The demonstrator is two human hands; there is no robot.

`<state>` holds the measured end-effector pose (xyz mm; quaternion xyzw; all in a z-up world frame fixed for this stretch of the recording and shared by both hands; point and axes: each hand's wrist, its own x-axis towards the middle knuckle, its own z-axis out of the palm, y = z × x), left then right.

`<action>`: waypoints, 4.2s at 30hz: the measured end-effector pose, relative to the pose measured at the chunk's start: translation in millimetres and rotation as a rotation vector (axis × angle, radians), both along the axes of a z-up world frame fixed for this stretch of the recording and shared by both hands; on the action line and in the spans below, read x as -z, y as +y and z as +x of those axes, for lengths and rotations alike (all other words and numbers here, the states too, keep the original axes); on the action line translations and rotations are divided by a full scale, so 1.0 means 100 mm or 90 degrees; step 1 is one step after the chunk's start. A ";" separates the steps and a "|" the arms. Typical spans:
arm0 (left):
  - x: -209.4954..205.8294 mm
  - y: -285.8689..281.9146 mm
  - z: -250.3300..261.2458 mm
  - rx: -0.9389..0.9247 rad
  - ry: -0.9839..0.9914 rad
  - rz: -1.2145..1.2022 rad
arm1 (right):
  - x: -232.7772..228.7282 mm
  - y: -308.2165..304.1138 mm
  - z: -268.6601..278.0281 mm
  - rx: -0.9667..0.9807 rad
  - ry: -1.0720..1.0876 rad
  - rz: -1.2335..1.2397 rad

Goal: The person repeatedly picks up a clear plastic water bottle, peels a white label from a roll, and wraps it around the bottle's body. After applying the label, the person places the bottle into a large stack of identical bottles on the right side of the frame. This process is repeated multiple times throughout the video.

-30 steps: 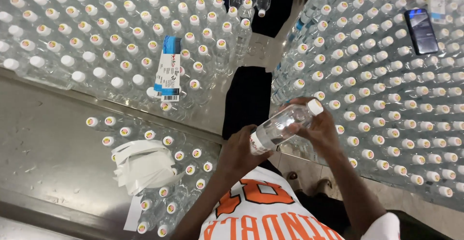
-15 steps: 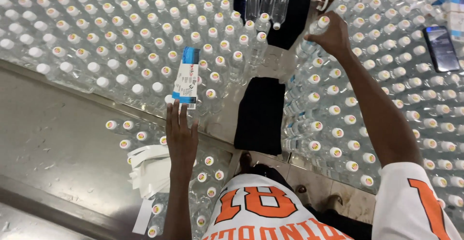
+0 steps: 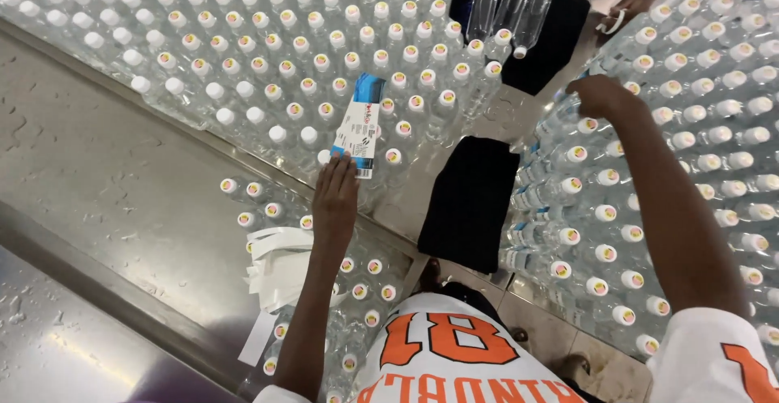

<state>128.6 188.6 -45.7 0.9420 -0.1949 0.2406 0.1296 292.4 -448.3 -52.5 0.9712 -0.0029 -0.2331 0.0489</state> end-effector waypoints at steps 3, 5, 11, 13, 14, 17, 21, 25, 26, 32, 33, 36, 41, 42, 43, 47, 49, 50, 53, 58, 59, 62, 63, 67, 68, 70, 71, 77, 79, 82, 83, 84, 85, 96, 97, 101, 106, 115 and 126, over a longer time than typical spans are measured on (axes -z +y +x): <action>-0.03 0.03 -0.02 0.011 -0.014 0.014 | 0.26 0.11 0.05 0.020 -0.013 -0.056; -0.12 0.04 -0.01 0.013 -0.036 -0.024 | 0.46 0.05 0.17 0.042 -0.018 -0.056; -0.07 0.06 0.02 0.001 -0.094 -0.081 | -0.16 1.37 -0.22 0.093 -0.279 0.332; -0.13 0.02 -0.01 0.002 -0.080 -0.096 | -0.09 1.80 -0.25 0.161 -0.294 0.438; -0.17 0.01 0.01 0.002 -0.069 -0.109 | -0.07 2.02 -0.23 0.227 -0.311 0.546; -0.20 0.04 -0.02 0.022 -0.035 -0.112 | 0.26 2.28 -0.12 0.359 -0.367 0.648; -0.34 0.06 -0.03 0.032 -0.015 -0.188 | 0.36 2.53 -0.19 0.423 -0.432 0.708; -0.83 -0.08 -0.13 0.048 -0.107 -0.425 | 0.24 2.76 -0.56 0.428 -0.675 0.710; -0.94 -0.09 -0.22 0.033 -0.123 -0.500 | 0.14 2.88 -0.76 0.416 -0.751 0.689; -1.29 -0.31 -0.73 -0.080 0.042 -0.809 | -0.65 3.22 -1.99 0.478 -0.514 0.542; -1.25 -0.36 -0.78 -0.082 0.049 -0.809 | -0.37 3.14 -2.06 0.483 -0.510 0.538; -1.23 -0.51 -0.88 -0.055 0.150 -0.891 | 0.42 2.97 -2.26 0.433 -0.360 0.398; -1.25 -0.60 -1.01 -0.061 0.252 -0.923 | 1.06 2.97 -2.46 0.323 -0.260 0.136; -1.25 -0.60 -1.00 -0.063 0.256 -0.918 | 1.02 2.95 -2.49 0.326 -0.255 0.139; -1.26 -0.59 -1.00 -0.067 0.254 -0.928 | 0.99 2.93 -2.53 0.358 -0.253 0.239; -1.26 -0.54 -1.00 -0.069 0.267 -0.944 | 0.70 2.99 -2.76 0.356 -0.148 0.435; -1.28 -0.55 -0.97 -0.063 0.267 -0.949 | 0.58 3.19 -2.75 0.380 -0.129 0.517; -1.29 -0.56 -0.96 -0.057 0.267 -0.955 | 0.52 3.29 -2.75 0.404 -0.110 0.598; -1.20 -0.62 -0.96 -0.052 0.276 -0.978 | 0.74 3.56 -2.61 0.397 -0.121 0.552; -1.27 -0.67 -1.05 -0.050 0.310 -0.986 | 0.58 3.32 -2.70 0.432 -0.174 0.500; -1.29 -0.68 -1.08 -0.055 0.323 -0.982 | 0.43 3.25 -2.76 0.427 -0.219 0.451; -1.29 -0.71 -1.13 -0.071 0.353 -0.994 | 0.19 3.21 -2.85 0.367 -0.337 0.264; -1.27 -0.73 -1.13 -0.071 0.353 -0.997 | 0.24 3.23 -2.88 0.365 -0.338 0.261; -1.25 -0.80 -1.14 -0.060 0.405 -1.009 | 0.41 3.24 -2.95 0.338 -0.404 0.355; -1.26 -0.82 -1.11 -0.051 0.411 -1.014 | 0.45 3.23 -2.91 0.346 -0.446 0.393; -1.29 -0.83 -1.09 -0.043 0.409 -1.014 | 0.52 3.18 -2.91 0.384 -0.451 0.403; -1.30 -0.84 -1.09 -0.037 0.412 -1.014 | 0.56 3.16 -2.93 0.425 -0.452 0.409; -1.28 -0.87 -1.11 -0.013 0.426 -1.017 | 1.04 3.25 -2.99 0.358 -0.389 0.317; -1.28 -0.88 -1.11 -0.015 0.426 -1.014 | 0.87 3.34 -3.00 0.352 -0.418 0.388; -1.27 -0.90 -1.12 -0.018 0.434 -1.008 | 0.71 3.41 -2.97 0.379 -0.364 0.510; -1.27 -0.90 -1.13 -0.016 0.438 -1.007 | 0.67 3.42 -2.95 0.411 -0.282 0.560; -1.26 -0.89 -1.14 -0.021 0.438 -1.006 | 0.71 3.46 -2.93 0.411 -0.278 0.561; -1.25 -0.88 -1.15 -0.016 0.437 -1.003 | 0.74 3.51 -2.91 0.431 -0.245 0.571; -1.04 -0.97 -1.22 -0.012 0.466 -1.000 | 0.00 3.40 -3.16 0.371 -0.349 0.595; -1.02 -0.99 -1.22 -0.010 0.467 -1.019 | -0.14 3.37 -3.26 0.433 -0.359 0.676; -1.04 -1.00 -1.22 -0.014 0.457 -1.010 | -0.53 3.23 -3.80 0.312 -0.368 0.483; -1.05 -1.08 -1.19 0.039 0.464 -0.996 | -1.17 3.48 -3.88 0.282 -0.389 0.716; -1.20 -1.30 -1.43 0.127 0.488 -0.940 | -1.45 3.45 -3.38 -0.098 -0.682 0.490; -1.39 -1.33 -1.50 0.156 0.499 -0.918 | -1.49 3.42 -3.43 0.009 -0.587 0.629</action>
